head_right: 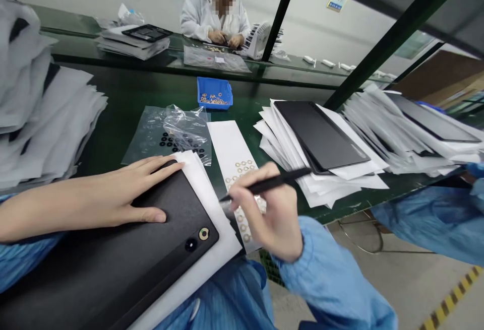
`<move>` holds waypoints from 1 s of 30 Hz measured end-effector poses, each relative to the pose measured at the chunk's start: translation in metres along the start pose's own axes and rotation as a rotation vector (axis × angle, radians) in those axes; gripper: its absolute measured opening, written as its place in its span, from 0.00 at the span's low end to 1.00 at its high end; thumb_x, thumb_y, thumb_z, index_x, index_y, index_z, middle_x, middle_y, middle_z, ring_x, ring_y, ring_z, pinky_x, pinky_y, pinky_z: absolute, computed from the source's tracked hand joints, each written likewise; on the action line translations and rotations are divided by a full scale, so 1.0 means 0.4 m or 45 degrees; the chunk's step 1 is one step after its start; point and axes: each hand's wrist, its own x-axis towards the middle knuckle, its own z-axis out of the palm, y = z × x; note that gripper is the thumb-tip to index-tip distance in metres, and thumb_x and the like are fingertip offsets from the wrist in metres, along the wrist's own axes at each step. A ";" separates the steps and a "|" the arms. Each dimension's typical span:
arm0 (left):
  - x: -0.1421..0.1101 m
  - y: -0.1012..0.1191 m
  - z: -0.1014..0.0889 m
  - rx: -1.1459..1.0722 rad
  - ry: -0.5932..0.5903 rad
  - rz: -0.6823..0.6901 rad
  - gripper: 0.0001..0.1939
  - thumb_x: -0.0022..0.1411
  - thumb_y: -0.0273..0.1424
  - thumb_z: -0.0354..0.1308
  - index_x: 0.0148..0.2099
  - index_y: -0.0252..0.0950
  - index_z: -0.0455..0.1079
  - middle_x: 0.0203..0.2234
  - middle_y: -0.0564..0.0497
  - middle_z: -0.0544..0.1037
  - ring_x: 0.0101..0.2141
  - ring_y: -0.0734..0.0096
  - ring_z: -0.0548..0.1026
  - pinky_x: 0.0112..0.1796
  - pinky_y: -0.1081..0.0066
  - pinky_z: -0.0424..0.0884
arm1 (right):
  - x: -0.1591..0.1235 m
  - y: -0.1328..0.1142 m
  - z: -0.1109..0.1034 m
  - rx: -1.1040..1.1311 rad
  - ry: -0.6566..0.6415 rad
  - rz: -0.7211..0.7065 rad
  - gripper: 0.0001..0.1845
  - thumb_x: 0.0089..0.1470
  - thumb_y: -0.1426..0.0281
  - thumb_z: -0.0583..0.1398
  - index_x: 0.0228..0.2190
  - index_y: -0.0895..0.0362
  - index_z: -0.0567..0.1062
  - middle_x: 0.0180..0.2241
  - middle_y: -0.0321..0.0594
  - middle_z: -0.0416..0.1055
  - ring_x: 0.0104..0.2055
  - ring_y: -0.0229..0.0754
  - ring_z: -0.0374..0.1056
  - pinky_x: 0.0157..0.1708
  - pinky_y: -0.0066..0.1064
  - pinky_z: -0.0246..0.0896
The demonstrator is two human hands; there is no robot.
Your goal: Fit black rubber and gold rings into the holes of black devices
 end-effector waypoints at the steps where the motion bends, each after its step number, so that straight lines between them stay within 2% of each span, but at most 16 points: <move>1: 0.001 0.005 -0.005 -0.032 -0.037 -0.003 0.48 0.57 0.62 0.43 0.69 0.44 0.31 0.66 0.44 0.42 0.63 0.47 0.48 0.56 0.52 0.57 | 0.036 0.013 -0.004 -0.061 -0.005 -0.018 0.05 0.58 0.69 0.59 0.29 0.55 0.68 0.24 0.36 0.70 0.21 0.38 0.70 0.21 0.29 0.67; 5: 0.005 0.024 -0.025 -0.085 -0.131 -0.041 0.50 0.57 0.61 0.46 0.69 0.40 0.30 0.66 0.40 0.40 0.62 0.50 0.51 0.57 0.57 0.57 | 0.219 0.104 0.028 -0.107 0.133 -0.147 0.12 0.57 0.60 0.58 0.29 0.54 0.65 0.22 0.33 0.67 0.20 0.35 0.69 0.20 0.26 0.66; 8: 0.004 0.033 -0.036 -0.078 -0.145 -0.055 0.49 0.57 0.58 0.49 0.69 0.37 0.32 0.66 0.39 0.40 0.62 0.51 0.52 0.57 0.59 0.56 | 0.365 0.209 0.087 -0.093 0.235 -0.296 0.15 0.56 0.56 0.57 0.31 0.54 0.63 0.28 0.34 0.69 0.28 0.37 0.72 0.30 0.29 0.70; 10: 0.001 0.037 -0.042 -0.079 -0.148 -0.047 0.49 0.58 0.56 0.51 0.69 0.36 0.33 0.66 0.38 0.40 0.62 0.52 0.51 0.57 0.58 0.56 | 0.437 0.281 0.128 -0.154 0.308 -0.233 0.11 0.58 0.60 0.56 0.31 0.55 0.63 0.31 0.37 0.69 0.33 0.39 0.72 0.36 0.32 0.70; 13: -0.003 0.043 -0.052 -0.095 -0.154 -0.040 0.49 0.58 0.54 0.52 0.69 0.34 0.34 0.65 0.35 0.40 0.62 0.50 0.51 0.56 0.57 0.57 | 0.486 0.366 0.169 -0.272 0.286 0.068 0.09 0.54 0.67 0.58 0.27 0.55 0.62 0.29 0.41 0.71 0.36 0.44 0.72 0.43 0.38 0.67; 17: -0.005 0.047 -0.060 -0.113 -0.153 -0.023 0.49 0.57 0.53 0.54 0.69 0.33 0.36 0.65 0.34 0.42 0.62 0.51 0.52 0.56 0.58 0.57 | 0.486 0.414 0.169 -0.291 0.223 0.183 0.11 0.47 0.70 0.62 0.24 0.55 0.62 0.24 0.43 0.71 0.32 0.50 0.72 0.41 0.46 0.67; 20: -0.005 0.048 -0.059 -0.114 -0.153 -0.019 0.48 0.58 0.53 0.54 0.69 0.35 0.35 0.65 0.35 0.42 0.62 0.51 0.51 0.56 0.58 0.57 | 0.485 0.392 0.146 -0.275 0.206 0.236 0.10 0.48 0.70 0.61 0.24 0.56 0.63 0.24 0.42 0.71 0.30 0.49 0.73 0.39 0.44 0.69; 22: -0.006 0.048 -0.055 -0.109 -0.148 -0.016 0.47 0.59 0.53 0.53 0.69 0.38 0.34 0.66 0.37 0.40 0.63 0.52 0.49 0.56 0.57 0.56 | 0.475 0.350 0.125 -0.257 0.182 0.271 0.09 0.48 0.70 0.62 0.25 0.56 0.64 0.23 0.40 0.71 0.29 0.47 0.73 0.36 0.41 0.71; 24: -0.007 0.044 -0.049 -0.091 -0.150 -0.004 0.45 0.60 0.53 0.51 0.69 0.41 0.34 0.66 0.40 0.38 0.63 0.52 0.48 0.56 0.57 0.56 | 0.435 0.287 0.100 -0.184 0.117 0.320 0.10 0.50 0.68 0.63 0.26 0.56 0.65 0.23 0.37 0.72 0.26 0.44 0.73 0.31 0.37 0.73; 26: -0.006 0.037 -0.042 -0.071 -0.141 0.018 0.44 0.60 0.54 0.49 0.69 0.42 0.33 0.66 0.40 0.37 0.63 0.50 0.49 0.56 0.56 0.57 | 0.354 0.209 0.072 0.032 -0.066 0.413 0.14 0.51 0.63 0.64 0.26 0.56 0.64 0.21 0.36 0.71 0.22 0.42 0.73 0.25 0.33 0.73; 28: -0.004 0.027 -0.033 -0.065 -0.112 0.046 0.44 0.60 0.55 0.48 0.69 0.43 0.33 0.66 0.41 0.37 0.62 0.49 0.51 0.55 0.56 0.59 | 0.240 0.127 0.047 0.215 -0.292 0.506 0.18 0.51 0.57 0.63 0.26 0.57 0.64 0.20 0.35 0.71 0.21 0.40 0.72 0.21 0.31 0.72; 30: 0.001 0.019 -0.025 -0.067 -0.086 0.052 0.44 0.59 0.57 0.47 0.69 0.44 0.34 0.66 0.41 0.39 0.61 0.48 0.53 0.54 0.55 0.60 | 0.115 0.057 0.030 0.321 -0.407 0.617 0.17 0.54 0.57 0.61 0.27 0.57 0.65 0.20 0.36 0.71 0.20 0.39 0.72 0.19 0.29 0.72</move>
